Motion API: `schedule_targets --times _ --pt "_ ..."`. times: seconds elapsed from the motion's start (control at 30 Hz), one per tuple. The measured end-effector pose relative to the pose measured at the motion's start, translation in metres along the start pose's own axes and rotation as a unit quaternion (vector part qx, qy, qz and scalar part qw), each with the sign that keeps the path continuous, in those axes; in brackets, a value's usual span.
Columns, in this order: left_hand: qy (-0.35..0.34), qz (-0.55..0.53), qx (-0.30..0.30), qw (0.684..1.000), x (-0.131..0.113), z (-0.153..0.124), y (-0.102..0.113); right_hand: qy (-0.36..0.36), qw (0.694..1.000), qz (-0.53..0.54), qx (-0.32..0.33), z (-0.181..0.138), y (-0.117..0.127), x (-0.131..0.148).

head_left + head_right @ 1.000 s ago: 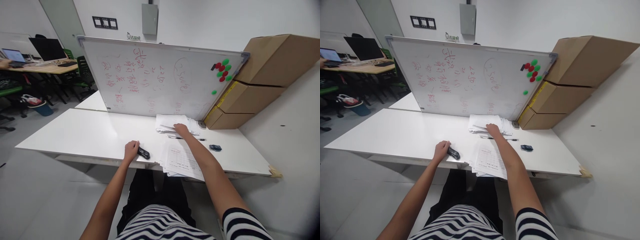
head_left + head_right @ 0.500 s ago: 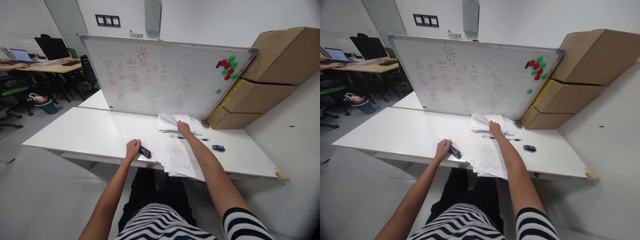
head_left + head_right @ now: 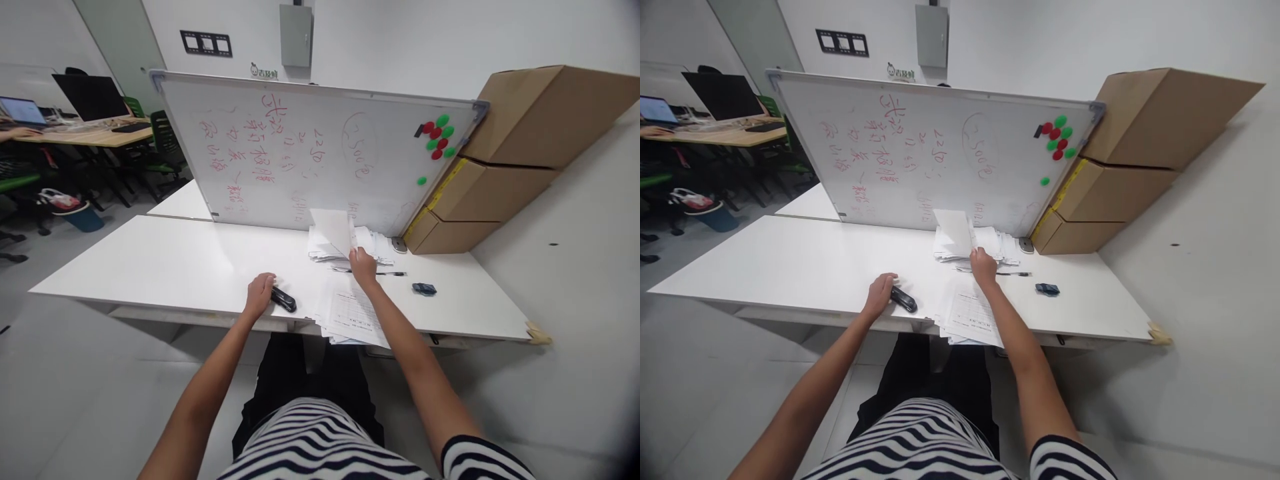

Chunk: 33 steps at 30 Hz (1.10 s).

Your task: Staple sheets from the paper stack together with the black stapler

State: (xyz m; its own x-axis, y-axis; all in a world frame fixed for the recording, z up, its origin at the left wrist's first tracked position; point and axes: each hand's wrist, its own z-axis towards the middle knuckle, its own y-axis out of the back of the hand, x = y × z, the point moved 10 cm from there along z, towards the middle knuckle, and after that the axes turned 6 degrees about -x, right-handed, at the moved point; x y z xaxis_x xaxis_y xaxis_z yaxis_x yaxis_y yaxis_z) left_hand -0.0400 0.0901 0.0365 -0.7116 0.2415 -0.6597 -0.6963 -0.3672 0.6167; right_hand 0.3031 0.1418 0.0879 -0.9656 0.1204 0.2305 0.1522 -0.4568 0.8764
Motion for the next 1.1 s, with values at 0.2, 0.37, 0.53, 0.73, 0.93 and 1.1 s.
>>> schedule_targets --times 0.2,0.37,0.53,0.73,0.93,1.1 --pt "-0.100 -0.150 -0.038 0.983 -0.121 -0.029 0.005 0.032 0.971 0.187 -0.143 -0.081 0.061 0.012" --pt "0.088 -0.404 0.089 0.906 -0.183 -0.053 -0.048 0.141 0.940 0.236 -0.203 -0.145 0.098 0.050" --pt "0.209 -0.458 0.088 0.860 -0.167 -0.066 -0.066 0.148 0.928 0.294 -0.175 -0.170 0.101 0.061" --pt "0.210 -0.475 0.151 0.841 -0.155 -0.064 -0.066 0.053 0.918 0.373 -0.125 -0.168 0.090 0.035" --pt "0.127 -0.353 0.106 0.921 -0.163 -0.056 -0.041 -0.091 0.858 0.506 0.007 -0.177 0.064 0.040" --pt "0.025 -0.235 0.069 0.969 -0.183 -0.056 -0.028 -0.126 0.796 0.591 0.026 -0.184 0.071 0.049"
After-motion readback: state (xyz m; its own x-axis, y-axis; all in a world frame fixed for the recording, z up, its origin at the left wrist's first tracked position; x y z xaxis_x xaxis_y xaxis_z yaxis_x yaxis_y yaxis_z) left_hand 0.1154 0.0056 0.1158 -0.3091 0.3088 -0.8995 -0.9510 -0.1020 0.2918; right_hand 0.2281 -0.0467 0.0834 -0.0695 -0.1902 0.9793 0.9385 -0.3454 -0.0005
